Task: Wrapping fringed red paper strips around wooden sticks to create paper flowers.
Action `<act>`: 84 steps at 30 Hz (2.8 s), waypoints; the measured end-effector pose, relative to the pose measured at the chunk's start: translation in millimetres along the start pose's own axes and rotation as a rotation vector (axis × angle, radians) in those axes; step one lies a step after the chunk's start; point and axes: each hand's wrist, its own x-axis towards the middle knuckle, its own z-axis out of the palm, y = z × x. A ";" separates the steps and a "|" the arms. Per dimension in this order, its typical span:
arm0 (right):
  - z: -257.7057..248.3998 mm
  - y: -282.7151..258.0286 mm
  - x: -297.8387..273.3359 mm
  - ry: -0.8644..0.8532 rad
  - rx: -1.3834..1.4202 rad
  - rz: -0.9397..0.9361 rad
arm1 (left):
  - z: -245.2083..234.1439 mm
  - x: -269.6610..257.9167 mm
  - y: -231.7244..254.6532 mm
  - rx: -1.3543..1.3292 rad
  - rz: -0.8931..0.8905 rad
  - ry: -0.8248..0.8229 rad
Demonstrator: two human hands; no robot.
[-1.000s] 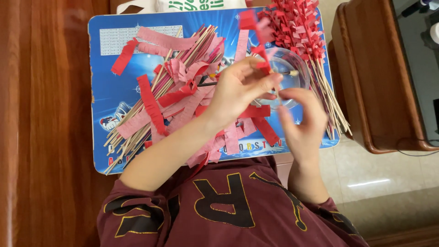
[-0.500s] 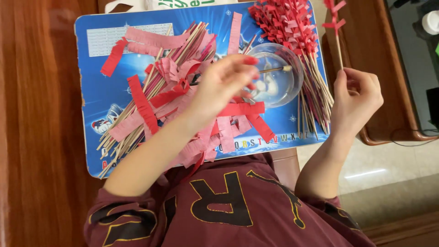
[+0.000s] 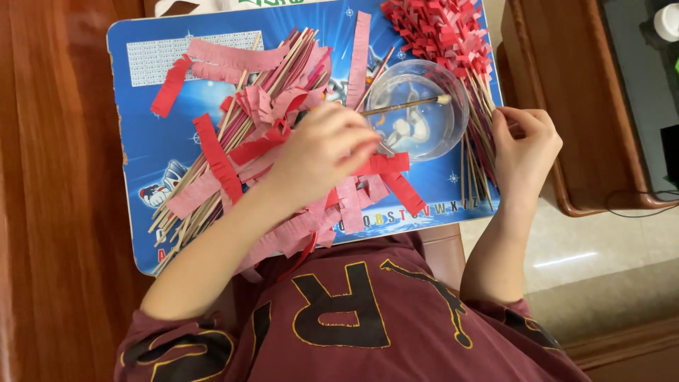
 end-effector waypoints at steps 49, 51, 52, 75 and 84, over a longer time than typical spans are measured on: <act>-0.7 -43.5 -21.6 0.031 -0.002 -0.217 | -54.8 40.1 -173.9 0.543 0.074 -0.034; -0.8 -53.4 -21.5 0.023 0.025 -0.184 | -59.4 37.2 -171.5 0.529 -0.035 -0.079; -1.0 -51.7 -21.5 0.030 0.018 -0.174 | -59.4 36.8 -169.2 0.522 -0.026 -0.087; -8.2 -57.2 -15.0 -0.106 0.106 -0.266 | -160.9 -3.3 -84.2 -0.219 -0.282 0.552; 41.9 -161.7 54.2 -0.422 0.076 -0.806 | -167.9 -100.9 -43.5 -0.715 -0.191 0.862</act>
